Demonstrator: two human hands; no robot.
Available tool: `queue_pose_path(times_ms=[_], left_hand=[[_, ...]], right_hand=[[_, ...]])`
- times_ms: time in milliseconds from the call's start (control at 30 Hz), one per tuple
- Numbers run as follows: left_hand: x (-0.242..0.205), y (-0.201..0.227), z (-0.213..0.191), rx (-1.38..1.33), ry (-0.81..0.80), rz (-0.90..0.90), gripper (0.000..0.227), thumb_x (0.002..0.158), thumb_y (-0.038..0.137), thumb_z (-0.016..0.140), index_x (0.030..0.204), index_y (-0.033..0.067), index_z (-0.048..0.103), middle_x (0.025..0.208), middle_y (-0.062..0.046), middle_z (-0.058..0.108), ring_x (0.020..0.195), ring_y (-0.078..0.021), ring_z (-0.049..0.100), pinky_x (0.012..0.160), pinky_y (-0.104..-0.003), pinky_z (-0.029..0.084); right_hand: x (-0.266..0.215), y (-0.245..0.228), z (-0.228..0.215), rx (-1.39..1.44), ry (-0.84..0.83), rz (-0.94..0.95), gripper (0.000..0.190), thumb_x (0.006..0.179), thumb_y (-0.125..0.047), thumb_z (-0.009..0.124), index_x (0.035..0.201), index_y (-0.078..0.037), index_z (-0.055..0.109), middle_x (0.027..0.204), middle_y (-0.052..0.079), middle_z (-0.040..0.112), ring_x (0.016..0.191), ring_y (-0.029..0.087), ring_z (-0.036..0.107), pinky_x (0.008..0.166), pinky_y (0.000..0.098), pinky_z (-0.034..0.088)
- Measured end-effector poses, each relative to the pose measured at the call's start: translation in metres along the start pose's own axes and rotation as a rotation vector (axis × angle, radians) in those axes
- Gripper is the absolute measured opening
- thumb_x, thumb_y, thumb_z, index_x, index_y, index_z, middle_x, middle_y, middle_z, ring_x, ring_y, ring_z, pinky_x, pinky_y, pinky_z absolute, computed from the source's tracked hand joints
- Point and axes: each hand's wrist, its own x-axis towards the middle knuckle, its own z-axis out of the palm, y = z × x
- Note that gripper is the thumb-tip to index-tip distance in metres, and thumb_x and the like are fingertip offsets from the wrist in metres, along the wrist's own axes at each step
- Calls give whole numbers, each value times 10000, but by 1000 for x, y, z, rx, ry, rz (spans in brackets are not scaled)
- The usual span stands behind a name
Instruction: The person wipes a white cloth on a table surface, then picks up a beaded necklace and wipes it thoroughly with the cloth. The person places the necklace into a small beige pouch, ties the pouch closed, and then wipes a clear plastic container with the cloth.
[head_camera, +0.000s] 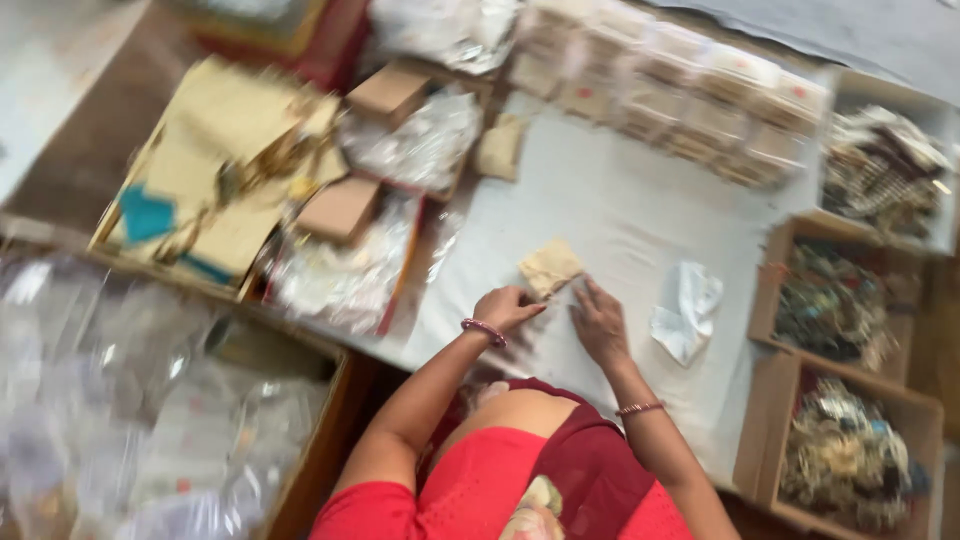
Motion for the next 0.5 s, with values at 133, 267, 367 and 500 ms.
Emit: queue_pose_path(times_ms=[133, 267, 367, 500], left_hand=[[-59, -13, -54, 136, 385, 118, 337, 875, 405, 770, 1051, 118, 763, 984, -90, 770, 888, -277, 726, 763, -393, 551], [-116, -38, -121, 30, 870, 248, 204, 938, 303, 707, 1045, 131, 727, 963, -56, 760, 812, -231, 751, 704, -375, 571], [-154, -76, -166, 88, 1219, 120, 130, 955, 236, 726, 1039, 137, 712, 951, -41, 741, 743, -206, 732, 666, -364, 565], [-209, -127, -205, 282, 1536, -146, 210, 934, 196, 743, 1111, 98, 684, 1109, -78, 676, 939, -264, 687, 779, -403, 550]], right_hand=[[-13, 5, 3, 2, 0, -59, 406, 955, -198, 686, 1347, -94, 661, 1488, 175, 569, 1329, 347, 550, 1129, 448, 419], [-15, 4, 2, 11, 0, -68, 415, 968, -163, 677, 1372, -74, 656, 1508, 200, 577, 1346, 358, 553, 1123, 471, 413], [-14, -1, -2, 21, 11, -76, 399, 989, -157, 671, 1381, -80, 655, 1518, 198, 577, 1360, 358, 556, 1138, 474, 414], [-15, -1, -6, 24, 19, -59, 388, 1003, -152, 658, 1384, -77, 655, 1535, 205, 569, 1375, 368, 549, 1156, 477, 411]])
